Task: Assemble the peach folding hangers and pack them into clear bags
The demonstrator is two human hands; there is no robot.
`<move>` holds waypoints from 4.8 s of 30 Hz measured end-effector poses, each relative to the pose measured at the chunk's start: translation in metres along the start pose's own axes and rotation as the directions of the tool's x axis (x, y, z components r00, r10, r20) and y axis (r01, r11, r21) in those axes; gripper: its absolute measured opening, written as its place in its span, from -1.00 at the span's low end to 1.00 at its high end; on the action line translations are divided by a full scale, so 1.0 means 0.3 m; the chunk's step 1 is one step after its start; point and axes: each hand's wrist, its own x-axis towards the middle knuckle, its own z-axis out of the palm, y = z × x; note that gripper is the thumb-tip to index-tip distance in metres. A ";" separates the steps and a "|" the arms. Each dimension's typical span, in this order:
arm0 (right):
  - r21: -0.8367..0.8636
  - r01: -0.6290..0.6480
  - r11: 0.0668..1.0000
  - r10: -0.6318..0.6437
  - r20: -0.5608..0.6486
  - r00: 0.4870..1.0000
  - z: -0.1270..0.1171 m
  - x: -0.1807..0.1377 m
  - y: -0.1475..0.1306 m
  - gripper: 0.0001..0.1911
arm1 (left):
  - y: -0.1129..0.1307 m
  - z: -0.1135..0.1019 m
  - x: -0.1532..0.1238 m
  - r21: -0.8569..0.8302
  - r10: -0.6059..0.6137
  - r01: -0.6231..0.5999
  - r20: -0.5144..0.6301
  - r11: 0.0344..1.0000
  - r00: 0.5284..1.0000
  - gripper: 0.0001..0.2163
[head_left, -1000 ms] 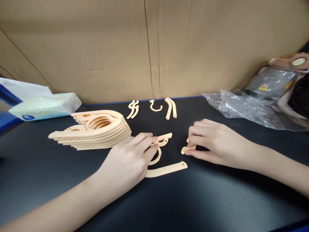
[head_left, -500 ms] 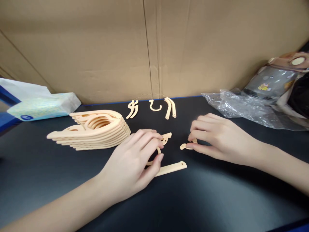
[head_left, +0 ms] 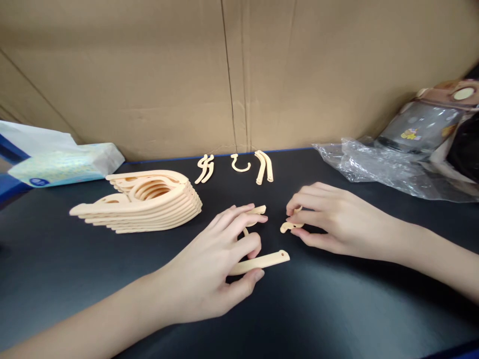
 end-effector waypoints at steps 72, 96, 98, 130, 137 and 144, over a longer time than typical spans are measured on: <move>-0.176 0.000 0.984 -0.002 -0.011 1.000 0.055 -0.008 -0.040 -0.50 | 0.001 -0.009 0.005 -0.156 -0.097 0.092 -0.026 0.984 0.995 -0.78; -0.361 0.061 0.930 -0.104 -0.100 0.990 0.044 -0.005 -0.049 -0.55 | -0.002 -0.005 0.006 -0.140 -0.056 0.051 -0.037 0.989 0.998 -0.79; -0.313 0.054 0.948 -0.088 -0.098 0.991 0.044 -0.005 -0.049 -0.53 | -0.002 -0.006 0.007 -0.132 -0.048 0.043 -0.037 0.990 0.998 -0.81; -0.052 0.153 0.987 -0.151 0.044 0.988 0.042 -0.006 -0.055 -0.75 | -0.006 -0.007 0.011 -0.213 -0.213 0.190 -0.093 0.958 0.973 -0.91; 0.065 0.197 0.978 -0.197 -0.012 0.980 0.015 0.006 -0.083 -0.80 | -0.032 0.000 0.021 -0.379 -0.362 0.289 -0.138 0.879 0.922 -0.87; 0.099 0.098 0.990 -0.101 0.024 0.995 -0.010 0.003 -0.081 -0.75 | -0.055 0.021 0.026 -0.393 -0.367 0.242 -0.283 0.887 0.886 -0.79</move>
